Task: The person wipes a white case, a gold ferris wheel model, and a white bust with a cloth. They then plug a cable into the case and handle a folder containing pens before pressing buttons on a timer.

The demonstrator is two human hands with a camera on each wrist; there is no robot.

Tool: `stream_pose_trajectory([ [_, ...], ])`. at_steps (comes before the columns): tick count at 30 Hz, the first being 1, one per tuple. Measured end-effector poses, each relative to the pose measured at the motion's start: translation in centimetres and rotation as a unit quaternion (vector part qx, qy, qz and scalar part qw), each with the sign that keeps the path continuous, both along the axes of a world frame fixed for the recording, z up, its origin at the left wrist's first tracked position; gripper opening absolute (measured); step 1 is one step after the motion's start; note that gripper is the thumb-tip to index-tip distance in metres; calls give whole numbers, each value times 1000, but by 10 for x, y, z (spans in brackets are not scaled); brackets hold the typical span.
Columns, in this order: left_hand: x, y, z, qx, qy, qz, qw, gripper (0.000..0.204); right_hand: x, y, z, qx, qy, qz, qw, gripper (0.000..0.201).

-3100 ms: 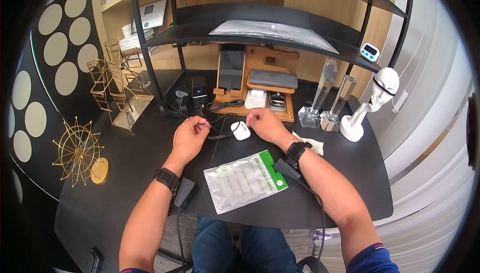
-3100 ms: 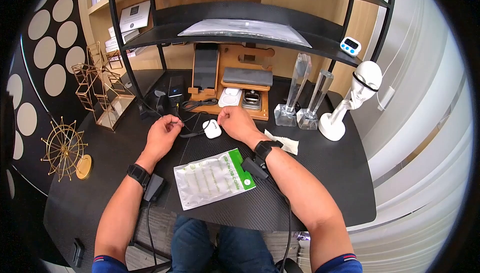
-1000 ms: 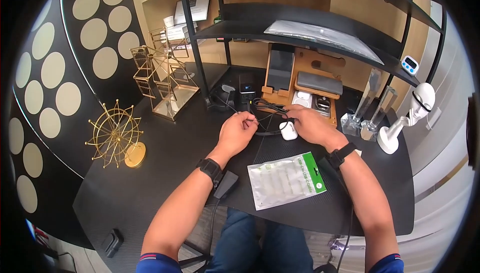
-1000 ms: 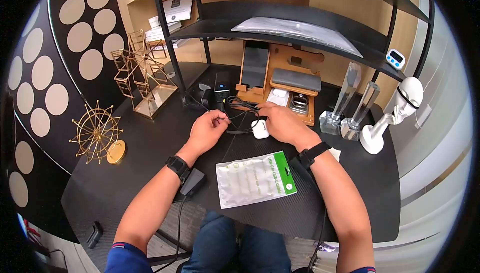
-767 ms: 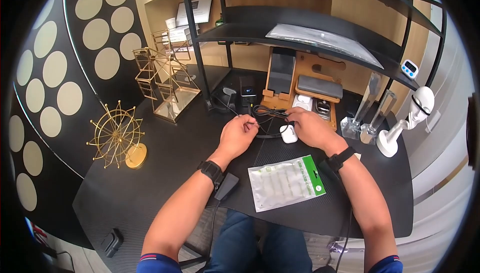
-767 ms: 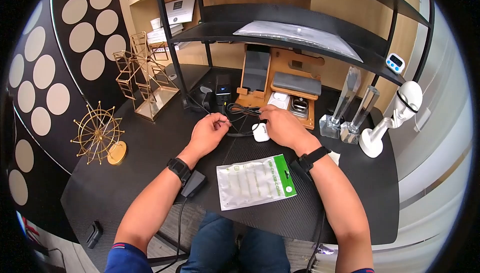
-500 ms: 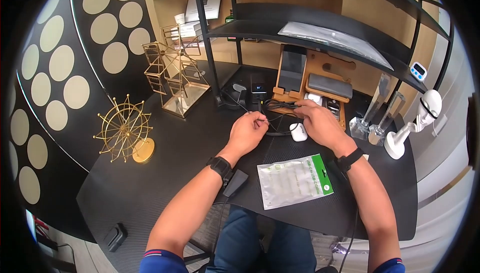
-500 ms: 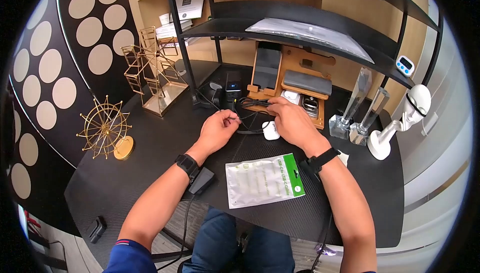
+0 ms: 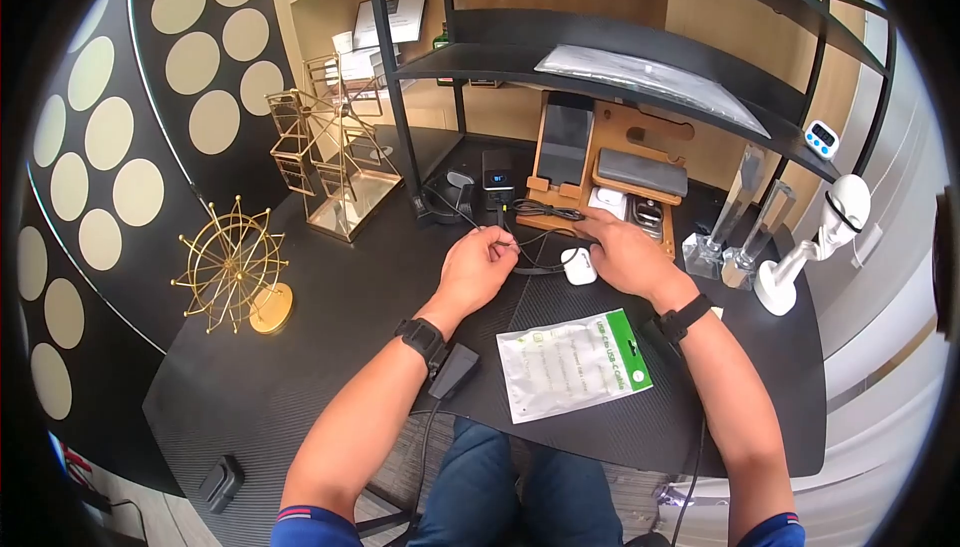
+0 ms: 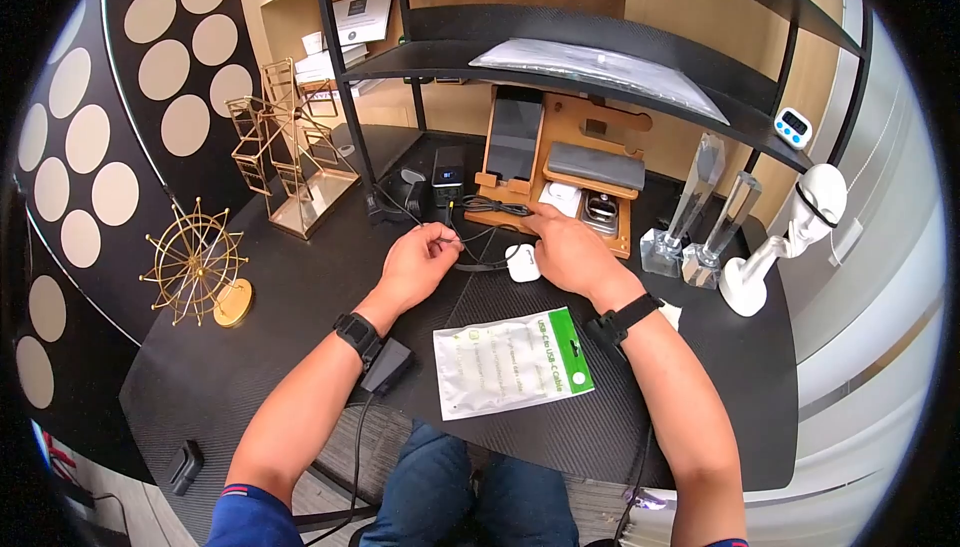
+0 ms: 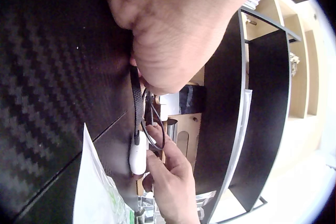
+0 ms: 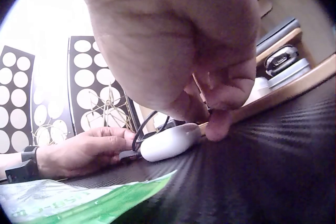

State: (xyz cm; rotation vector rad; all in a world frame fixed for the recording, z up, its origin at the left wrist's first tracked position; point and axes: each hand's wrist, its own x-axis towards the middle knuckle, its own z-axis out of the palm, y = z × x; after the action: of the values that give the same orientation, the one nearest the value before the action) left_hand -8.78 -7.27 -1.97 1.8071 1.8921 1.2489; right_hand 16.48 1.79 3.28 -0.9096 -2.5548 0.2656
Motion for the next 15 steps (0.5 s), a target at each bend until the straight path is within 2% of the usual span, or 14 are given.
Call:
stream_pose_trajectory([
  [3,1,-1,0,17,-13,2,1000,18,1,-3,0,2,-14,11,1000,47],
  [10,-3,6,-9,47,0,-10,999,16,0,-1,8,54,34,30,998,40],
  [12,-2,6,-10,68,-25,-18,997,17,-1,-10,21,68,48,44,996,37],
  [15,0,1,-4,41,-4,-6,999,19,-4,-29,49,15,81,40,996,33],
])
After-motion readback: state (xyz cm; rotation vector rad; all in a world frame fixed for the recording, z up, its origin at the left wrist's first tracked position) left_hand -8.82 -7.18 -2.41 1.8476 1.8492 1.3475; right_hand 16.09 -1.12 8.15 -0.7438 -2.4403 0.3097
